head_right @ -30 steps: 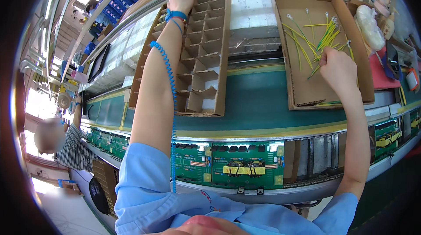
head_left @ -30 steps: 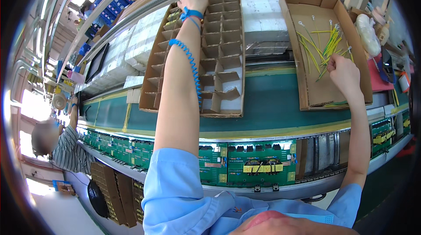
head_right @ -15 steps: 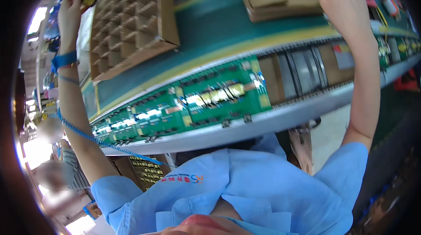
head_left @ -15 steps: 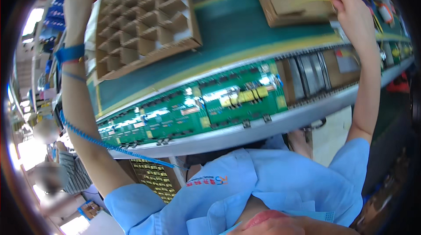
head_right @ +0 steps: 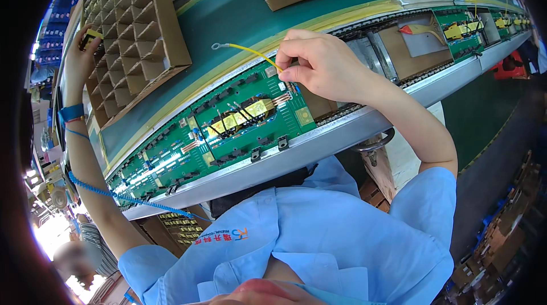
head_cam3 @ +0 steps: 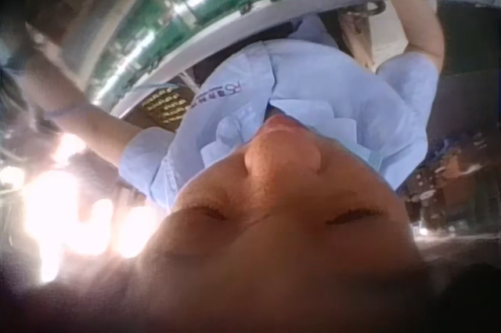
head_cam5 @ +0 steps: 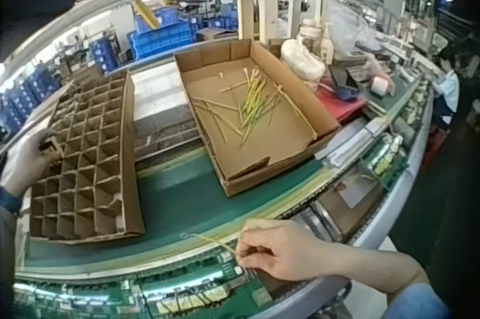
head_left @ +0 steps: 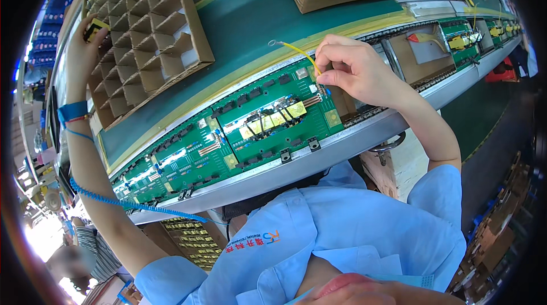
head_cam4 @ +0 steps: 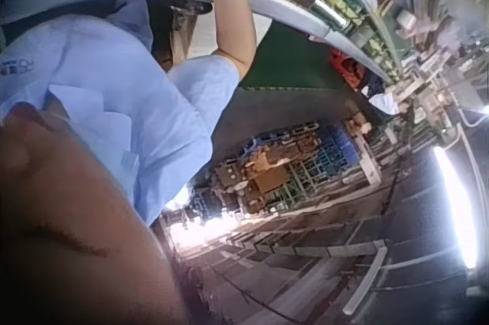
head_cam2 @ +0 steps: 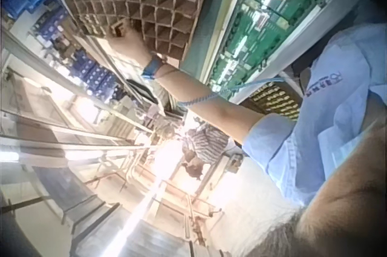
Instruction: Placing yellow transformer components onto a printed circuit board on an assembly line.
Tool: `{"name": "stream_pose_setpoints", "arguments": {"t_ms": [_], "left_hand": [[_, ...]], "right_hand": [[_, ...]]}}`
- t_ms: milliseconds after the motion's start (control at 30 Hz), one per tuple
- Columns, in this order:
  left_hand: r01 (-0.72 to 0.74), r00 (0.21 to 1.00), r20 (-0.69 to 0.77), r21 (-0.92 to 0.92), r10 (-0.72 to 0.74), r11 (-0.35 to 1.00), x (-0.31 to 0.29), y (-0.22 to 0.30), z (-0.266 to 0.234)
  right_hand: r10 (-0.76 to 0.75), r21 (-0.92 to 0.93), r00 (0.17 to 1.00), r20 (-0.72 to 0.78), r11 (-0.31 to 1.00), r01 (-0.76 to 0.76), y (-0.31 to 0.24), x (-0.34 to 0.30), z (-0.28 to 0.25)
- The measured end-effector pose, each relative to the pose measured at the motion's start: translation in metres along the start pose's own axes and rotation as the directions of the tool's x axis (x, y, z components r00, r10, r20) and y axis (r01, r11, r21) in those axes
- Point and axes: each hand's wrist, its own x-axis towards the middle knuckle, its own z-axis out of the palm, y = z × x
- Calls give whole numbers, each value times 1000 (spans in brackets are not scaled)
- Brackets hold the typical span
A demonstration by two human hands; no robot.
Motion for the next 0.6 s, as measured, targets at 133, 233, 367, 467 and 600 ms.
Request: {"name": "stream_pose_setpoints", "arguments": {"t_ms": [133,233,367,467,600], "left_hand": [[136,988,-82,14,-134,991,0,-8,-19],[158,946,-263,-134,-189,978,-11,6,-46],[-48,955,-286,-416,-80,908,-38,13,-81],[57,955,-102,-858,-279,511,-70,23,-88],[256,952,179,-911,-249,323,-140,75,-92]], "right_hand": [[-33,19,999,26,999,33,10,2,3],[-78,-2,997,9,997,78,11,3,3],[-100,-16,995,0,995,100,7,2,4],[-127,-77,991,-33,989,124,12,0,4],[-186,-102,982,-33,978,182,7,2,8]]}}
